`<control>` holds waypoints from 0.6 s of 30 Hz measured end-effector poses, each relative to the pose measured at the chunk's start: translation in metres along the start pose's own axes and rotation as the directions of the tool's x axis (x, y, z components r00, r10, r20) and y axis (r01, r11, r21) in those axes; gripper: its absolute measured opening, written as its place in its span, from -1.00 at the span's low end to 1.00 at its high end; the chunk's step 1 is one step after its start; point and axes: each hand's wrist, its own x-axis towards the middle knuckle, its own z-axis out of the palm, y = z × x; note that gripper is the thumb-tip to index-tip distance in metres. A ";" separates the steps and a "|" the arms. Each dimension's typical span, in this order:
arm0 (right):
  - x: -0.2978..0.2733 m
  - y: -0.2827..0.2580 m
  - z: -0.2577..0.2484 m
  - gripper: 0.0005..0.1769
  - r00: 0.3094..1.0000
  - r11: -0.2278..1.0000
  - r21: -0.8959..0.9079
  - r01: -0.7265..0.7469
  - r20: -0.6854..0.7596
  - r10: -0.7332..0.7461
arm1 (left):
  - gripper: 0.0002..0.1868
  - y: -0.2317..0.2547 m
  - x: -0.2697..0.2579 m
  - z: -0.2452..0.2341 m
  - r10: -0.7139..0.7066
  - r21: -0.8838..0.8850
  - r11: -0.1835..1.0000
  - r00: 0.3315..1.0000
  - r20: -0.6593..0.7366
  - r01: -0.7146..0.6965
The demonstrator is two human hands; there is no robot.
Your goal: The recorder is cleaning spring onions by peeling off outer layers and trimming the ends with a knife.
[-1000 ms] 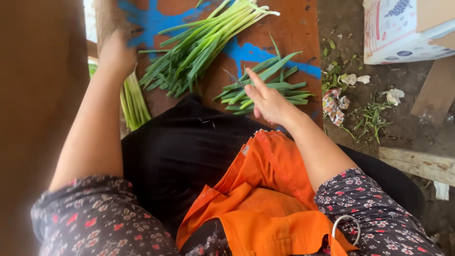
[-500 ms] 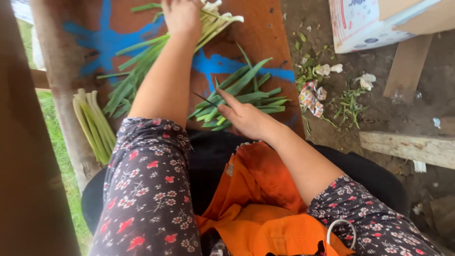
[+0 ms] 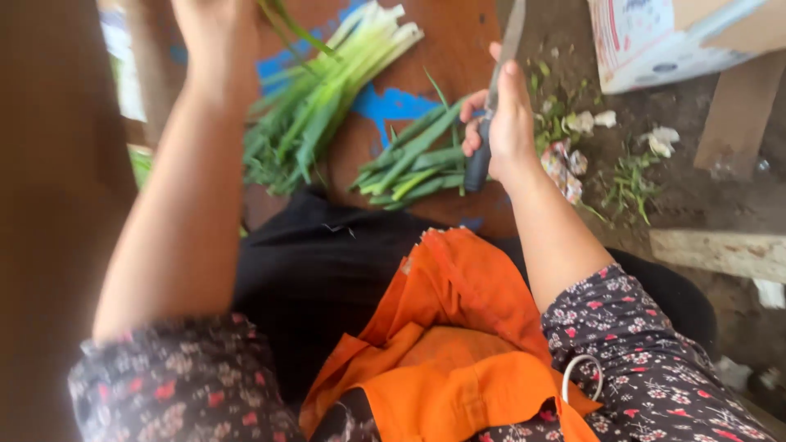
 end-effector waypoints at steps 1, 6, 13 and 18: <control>-0.004 -0.003 0.004 -0.25 1.000 0.998 0.057 0.010 -0.024 -0.009 | -0.93 0.028 -0.017 0.005 -0.005 -0.143 0.990 1.000 -0.005 0.004; -0.044 -0.036 0.041 -0.19 0.993 0.978 0.190 0.089 0.062 -0.102 | -0.85 0.087 -0.081 0.052 -0.190 -0.447 0.875 0.981 0.035 0.186; -0.078 -0.049 0.068 -0.23 0.941 0.976 0.190 -0.104 0.336 0.035 | -0.88 0.100 -0.144 0.109 -0.268 -0.518 0.815 0.962 0.061 0.260; -0.079 -0.049 0.074 -0.31 0.895 0.925 0.254 -0.282 0.416 0.159 | -0.88 0.083 -0.162 0.131 -0.249 -0.498 0.830 0.966 0.073 0.252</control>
